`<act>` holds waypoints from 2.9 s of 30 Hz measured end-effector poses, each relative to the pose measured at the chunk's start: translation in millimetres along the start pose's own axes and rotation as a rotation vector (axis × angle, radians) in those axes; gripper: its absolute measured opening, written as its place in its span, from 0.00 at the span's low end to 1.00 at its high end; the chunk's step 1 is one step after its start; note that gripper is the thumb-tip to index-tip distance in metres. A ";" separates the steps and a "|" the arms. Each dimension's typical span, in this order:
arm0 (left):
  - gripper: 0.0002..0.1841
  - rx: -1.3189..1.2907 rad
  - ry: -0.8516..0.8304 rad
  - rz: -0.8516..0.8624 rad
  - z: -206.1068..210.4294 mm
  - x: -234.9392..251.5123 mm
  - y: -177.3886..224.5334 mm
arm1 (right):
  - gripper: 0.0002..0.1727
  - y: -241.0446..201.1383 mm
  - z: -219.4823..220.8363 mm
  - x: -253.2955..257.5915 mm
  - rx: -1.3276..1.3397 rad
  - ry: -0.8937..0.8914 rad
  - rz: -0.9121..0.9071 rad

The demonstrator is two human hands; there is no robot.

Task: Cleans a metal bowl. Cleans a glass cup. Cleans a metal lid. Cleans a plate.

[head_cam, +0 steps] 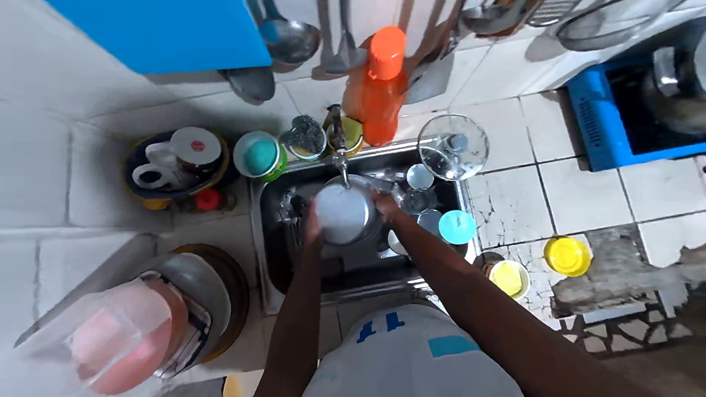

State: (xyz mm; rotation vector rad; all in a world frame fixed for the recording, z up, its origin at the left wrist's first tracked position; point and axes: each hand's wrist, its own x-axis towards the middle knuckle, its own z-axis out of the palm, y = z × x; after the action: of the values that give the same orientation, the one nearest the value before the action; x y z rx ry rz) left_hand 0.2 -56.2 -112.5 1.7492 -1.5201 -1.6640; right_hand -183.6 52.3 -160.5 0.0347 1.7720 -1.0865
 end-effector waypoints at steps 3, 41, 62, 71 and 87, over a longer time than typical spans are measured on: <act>0.35 -0.096 0.092 -0.044 -18.5 -0.7 -16.9 | 0.28 -1.4 12.3 -12.8 -0.113 -0.189 -0.182; 0.21 0.491 -0.129 0.288 -46.9 -154.6 -82.4 | 0.29 128.5 -515.9 -182.0 1.275 0.991 -0.568; 0.23 0.112 -0.058 0.012 17.7 -45.1 0.5 | 0.33 32.1 -442.1 -145.4 -0.259 1.442 -0.801; 0.25 -0.217 -0.074 -0.203 100.2 15.5 47.9 | 0.35 -129.6 -219.1 -21.4 -1.095 0.336 -0.462; 0.41 -0.494 -0.655 -0.309 45.8 -76.3 6.8 | 0.27 -126.9 -128.8 -230.2 -1.237 0.244 -0.673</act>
State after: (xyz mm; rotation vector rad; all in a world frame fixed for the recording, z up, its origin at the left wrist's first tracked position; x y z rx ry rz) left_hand -25.0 22.4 -78.8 1.2726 -0.9117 -2.6734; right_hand -226.7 164.4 106.4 -1.2866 2.4776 -0.2221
